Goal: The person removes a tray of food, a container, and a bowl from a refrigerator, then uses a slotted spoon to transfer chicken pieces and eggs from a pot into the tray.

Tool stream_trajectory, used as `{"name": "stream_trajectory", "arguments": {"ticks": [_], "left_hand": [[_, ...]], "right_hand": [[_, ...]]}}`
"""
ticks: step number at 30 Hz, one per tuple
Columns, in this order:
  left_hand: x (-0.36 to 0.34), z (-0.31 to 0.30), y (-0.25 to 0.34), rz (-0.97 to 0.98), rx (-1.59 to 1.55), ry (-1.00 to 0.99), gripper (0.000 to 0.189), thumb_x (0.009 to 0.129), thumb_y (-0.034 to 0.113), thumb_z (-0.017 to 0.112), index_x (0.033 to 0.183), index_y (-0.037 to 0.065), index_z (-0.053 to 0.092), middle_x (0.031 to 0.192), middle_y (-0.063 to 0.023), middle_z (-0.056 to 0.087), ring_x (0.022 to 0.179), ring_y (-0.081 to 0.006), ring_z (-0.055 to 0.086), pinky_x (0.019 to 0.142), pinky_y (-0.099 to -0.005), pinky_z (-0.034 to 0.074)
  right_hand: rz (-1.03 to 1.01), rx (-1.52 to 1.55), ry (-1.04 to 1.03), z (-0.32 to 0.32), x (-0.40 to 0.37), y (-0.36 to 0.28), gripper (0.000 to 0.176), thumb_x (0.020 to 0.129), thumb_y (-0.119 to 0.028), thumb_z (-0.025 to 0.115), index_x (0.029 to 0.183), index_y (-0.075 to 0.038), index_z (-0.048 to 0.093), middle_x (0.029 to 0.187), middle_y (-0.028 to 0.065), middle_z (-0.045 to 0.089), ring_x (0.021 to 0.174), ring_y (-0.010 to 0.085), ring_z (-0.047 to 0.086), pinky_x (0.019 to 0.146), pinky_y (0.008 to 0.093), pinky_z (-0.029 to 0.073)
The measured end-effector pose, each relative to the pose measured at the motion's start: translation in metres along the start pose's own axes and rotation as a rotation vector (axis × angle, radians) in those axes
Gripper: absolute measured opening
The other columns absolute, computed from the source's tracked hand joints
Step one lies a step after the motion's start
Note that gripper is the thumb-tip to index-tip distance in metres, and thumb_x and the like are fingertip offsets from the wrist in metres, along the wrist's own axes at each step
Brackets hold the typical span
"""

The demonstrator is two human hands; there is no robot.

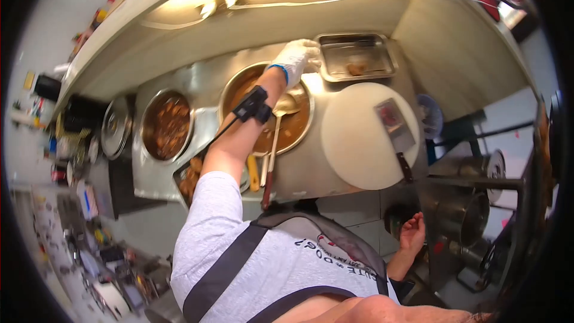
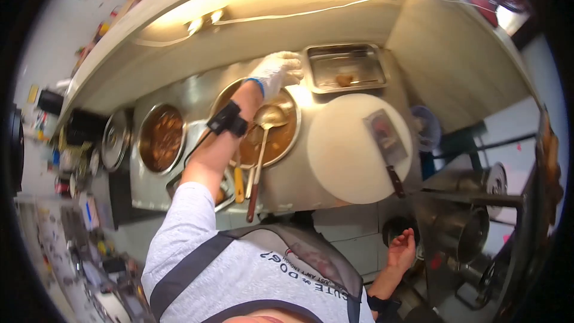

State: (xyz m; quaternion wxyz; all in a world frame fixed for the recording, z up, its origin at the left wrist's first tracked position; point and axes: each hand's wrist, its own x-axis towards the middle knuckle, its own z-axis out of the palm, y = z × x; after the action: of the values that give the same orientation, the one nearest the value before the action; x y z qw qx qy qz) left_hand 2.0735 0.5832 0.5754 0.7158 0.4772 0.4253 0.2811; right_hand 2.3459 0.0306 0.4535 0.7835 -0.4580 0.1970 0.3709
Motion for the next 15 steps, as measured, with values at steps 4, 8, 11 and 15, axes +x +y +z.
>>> {"name": "stream_trajectory", "arguments": {"ticks": [4, 8, 11, 15], "left_hand": [[-0.129, -0.102, 0.028, 0.113, 0.232, 0.154, 0.028, 0.09, 0.015, 0.064, 0.113, 0.0, 0.062, 0.092, -0.0068, 0.067, 0.08, -0.0151, 0.064, 0.069, -0.0284, 0.053], [-0.235, -0.219, -0.015, -0.18, 0.558, 0.287, 0.022, 0.091, 0.016, 0.062, 0.11, 0.004, 0.066, 0.096, -0.0069, 0.068, 0.083, -0.0123, 0.063, 0.073, -0.0278, 0.052], [-0.293, -0.251, -0.09, -0.225, 0.786, 0.326, 0.024, 0.091, 0.012, 0.061, 0.113, 0.004, 0.067, 0.097, -0.0075, 0.07, 0.086, -0.0143, 0.064, 0.076, -0.0302, 0.052], [-0.317, -0.249, -0.133, -0.161, 1.023, 0.416, 0.03, 0.088, 0.009, 0.059, 0.116, 0.002, 0.065, 0.11, -0.0202, 0.068, 0.103, -0.0327, 0.065, 0.093, -0.0379, 0.05]], "right_hand": [[0.035, -0.085, -0.06, 0.003, 0.024, -0.014, 0.022, 0.1, -0.017, 0.053, 0.116, -0.005, 0.061, 0.1, 0.0036, 0.067, 0.077, 0.0121, 0.061, 0.06, 0.0259, 0.05], [0.055, -0.174, -0.144, 0.019, 0.04, -0.007, 0.023, 0.101, -0.016, 0.053, 0.118, -0.004, 0.061, 0.1, 0.0036, 0.066, 0.079, 0.0122, 0.06, 0.062, 0.0259, 0.05], [0.061, -0.2, -0.13, 0.062, 0.033, 0.016, 0.023, 0.101, -0.015, 0.052, 0.12, -0.004, 0.06, 0.101, 0.004, 0.066, 0.081, 0.0121, 0.06, 0.064, 0.0252, 0.048], [0.126, -0.272, -0.342, 0.108, 0.019, 0.048, 0.023, 0.102, -0.015, 0.05, 0.12, -0.003, 0.058, 0.103, 0.0042, 0.064, 0.082, 0.0125, 0.058, 0.066, 0.0244, 0.047]]}}
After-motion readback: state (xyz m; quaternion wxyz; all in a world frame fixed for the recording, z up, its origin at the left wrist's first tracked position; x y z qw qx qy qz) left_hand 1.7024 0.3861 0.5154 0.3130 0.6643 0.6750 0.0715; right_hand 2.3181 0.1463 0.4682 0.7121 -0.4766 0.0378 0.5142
